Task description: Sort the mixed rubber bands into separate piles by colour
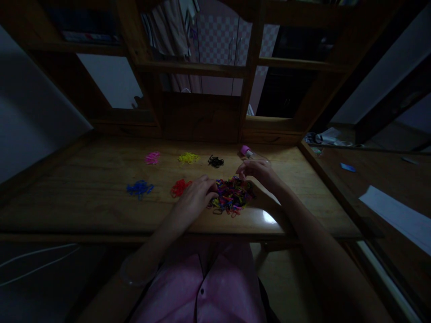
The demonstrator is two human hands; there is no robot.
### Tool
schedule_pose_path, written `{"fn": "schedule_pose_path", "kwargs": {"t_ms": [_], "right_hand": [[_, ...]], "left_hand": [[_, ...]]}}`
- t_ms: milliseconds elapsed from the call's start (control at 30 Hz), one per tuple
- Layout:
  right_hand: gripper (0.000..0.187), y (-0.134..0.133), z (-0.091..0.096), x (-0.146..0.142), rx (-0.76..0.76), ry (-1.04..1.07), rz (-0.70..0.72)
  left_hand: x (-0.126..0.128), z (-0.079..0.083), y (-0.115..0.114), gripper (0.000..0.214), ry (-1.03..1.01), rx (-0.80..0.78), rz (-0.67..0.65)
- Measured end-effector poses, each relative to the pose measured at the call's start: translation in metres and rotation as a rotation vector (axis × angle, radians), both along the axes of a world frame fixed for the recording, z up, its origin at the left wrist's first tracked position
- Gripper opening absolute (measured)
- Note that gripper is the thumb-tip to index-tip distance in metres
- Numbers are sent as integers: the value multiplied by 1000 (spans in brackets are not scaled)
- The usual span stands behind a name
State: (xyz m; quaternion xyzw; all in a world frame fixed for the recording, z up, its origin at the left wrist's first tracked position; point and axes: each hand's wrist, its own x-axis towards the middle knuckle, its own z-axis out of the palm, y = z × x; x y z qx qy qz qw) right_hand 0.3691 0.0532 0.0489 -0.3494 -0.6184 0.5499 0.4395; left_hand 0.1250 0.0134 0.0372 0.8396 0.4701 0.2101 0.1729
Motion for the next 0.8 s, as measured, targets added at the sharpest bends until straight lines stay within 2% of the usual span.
{"fn": "schedule_pose_path", "kwargs": {"t_ms": [200, 300, 500, 633, 800], "right_hand": [[34, 0, -1, 1, 13, -7, 19], [34, 0, -1, 1, 29, -5, 22], [34, 1, -2, 1, 32, 6, 48], [34, 1, -1, 1, 24, -8, 39], [35, 0, 0, 0, 27, -14, 37]], "left_hand": [[-1, 20, -5, 12, -123, -26, 61], [1, 26, -10, 14, -120, -21, 27], [11, 19, -14, 16, -32, -18, -166], [15, 13, -12, 15, 69, -21, -187], [14, 13, -11, 11, 60, -17, -163]]}}
